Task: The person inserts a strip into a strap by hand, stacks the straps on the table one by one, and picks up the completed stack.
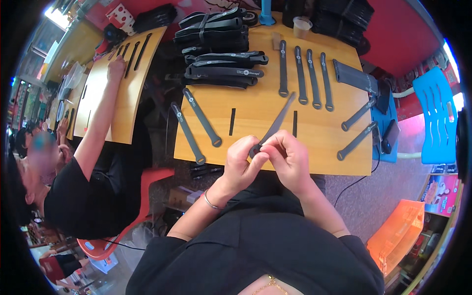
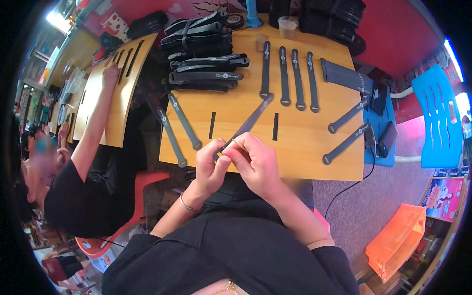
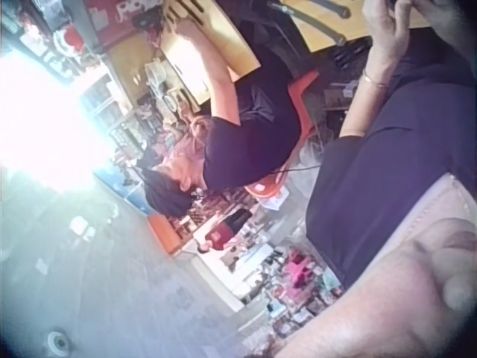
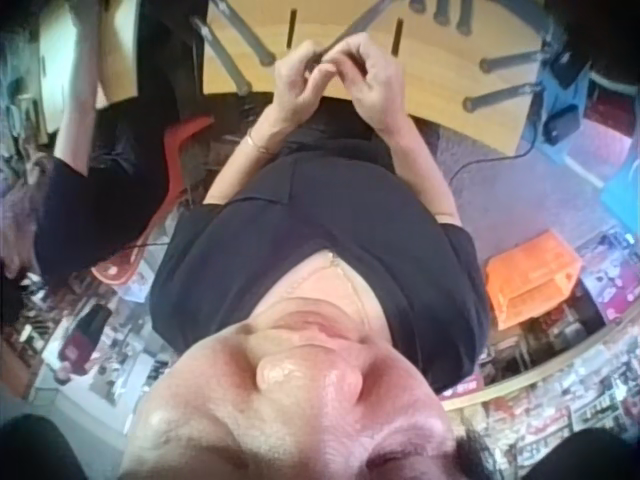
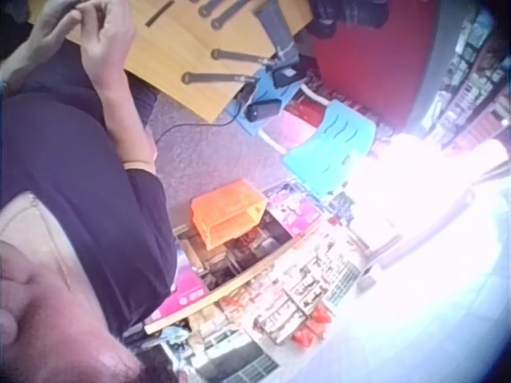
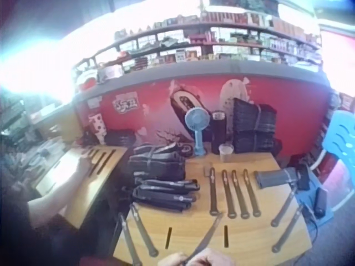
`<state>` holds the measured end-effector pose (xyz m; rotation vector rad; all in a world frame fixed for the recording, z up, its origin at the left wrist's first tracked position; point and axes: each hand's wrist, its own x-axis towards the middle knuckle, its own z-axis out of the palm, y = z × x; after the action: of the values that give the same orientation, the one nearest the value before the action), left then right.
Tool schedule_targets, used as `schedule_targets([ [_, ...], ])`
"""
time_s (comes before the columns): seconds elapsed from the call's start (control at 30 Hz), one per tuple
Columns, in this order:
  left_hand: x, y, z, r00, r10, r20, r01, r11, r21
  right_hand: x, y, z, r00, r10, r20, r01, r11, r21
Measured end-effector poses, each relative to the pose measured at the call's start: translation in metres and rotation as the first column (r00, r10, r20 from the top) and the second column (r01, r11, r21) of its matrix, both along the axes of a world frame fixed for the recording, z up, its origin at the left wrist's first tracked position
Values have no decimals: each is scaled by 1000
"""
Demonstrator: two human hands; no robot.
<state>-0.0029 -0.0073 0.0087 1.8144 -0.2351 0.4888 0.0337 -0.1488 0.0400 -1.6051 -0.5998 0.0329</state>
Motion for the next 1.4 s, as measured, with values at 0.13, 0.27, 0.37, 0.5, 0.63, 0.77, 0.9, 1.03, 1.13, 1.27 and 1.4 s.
schedule_targets([
  [0.13, -1, 3, 5, 998, -56, -11, 56, 998, 14, 3, -4, 6, 945, 151, -291, -95, 976, 198],
  [0.27, -7, 11, 6, 971, -208, -119, 186, 967, -174, 7, -9, 18, 945, 152, -288, -105, 979, 174],
  [0.37, -9, 19, 17, 958, -271, -98, 255, 955, -149, 24, -20, 20, 986, 54, -157, -56, 998, -7],
  [0.5, -23, 22, 8, 958, -254, -137, 167, 875, -454, 34, -33, 15, 994, -63, -94, 76, 987, 139],
  [0.63, -16, 4, 12, 975, -130, -180, 55, 926, -372, 4, -15, 30, 994, 88, 66, -79, 989, -124],
  [0.77, -9, 0, 13, 992, -120, -40, 110, 975, -192, -4, -7, 7, 994, 55, 99, -55, 998, 0],
  [0.9, -10, 4, 16, 975, -213, -66, 188, 944, -272, -1, -4, 1, 991, 106, -78, -74, 939, 335],
  [1.03, -9, 4, 25, 959, -269, -91, 242, 942, -231, 1, -14, 4, 963, 80, -258, -6, 962, 274],
  [1.13, -14, 11, 26, 927, -362, -95, 318, 897, -308, 16, -24, 9, 936, 46, -350, 94, 923, 372],
  [1.27, -22, 28, 24, 888, -454, -74, 395, 834, -384, 49, -55, 9, 944, 53, -327, 160, 792, 590],
  [1.4, -25, 32, 23, 807, -562, -182, 433, 772, -466, 60, -88, 16, 944, -70, -323, 268, 732, 626],
])
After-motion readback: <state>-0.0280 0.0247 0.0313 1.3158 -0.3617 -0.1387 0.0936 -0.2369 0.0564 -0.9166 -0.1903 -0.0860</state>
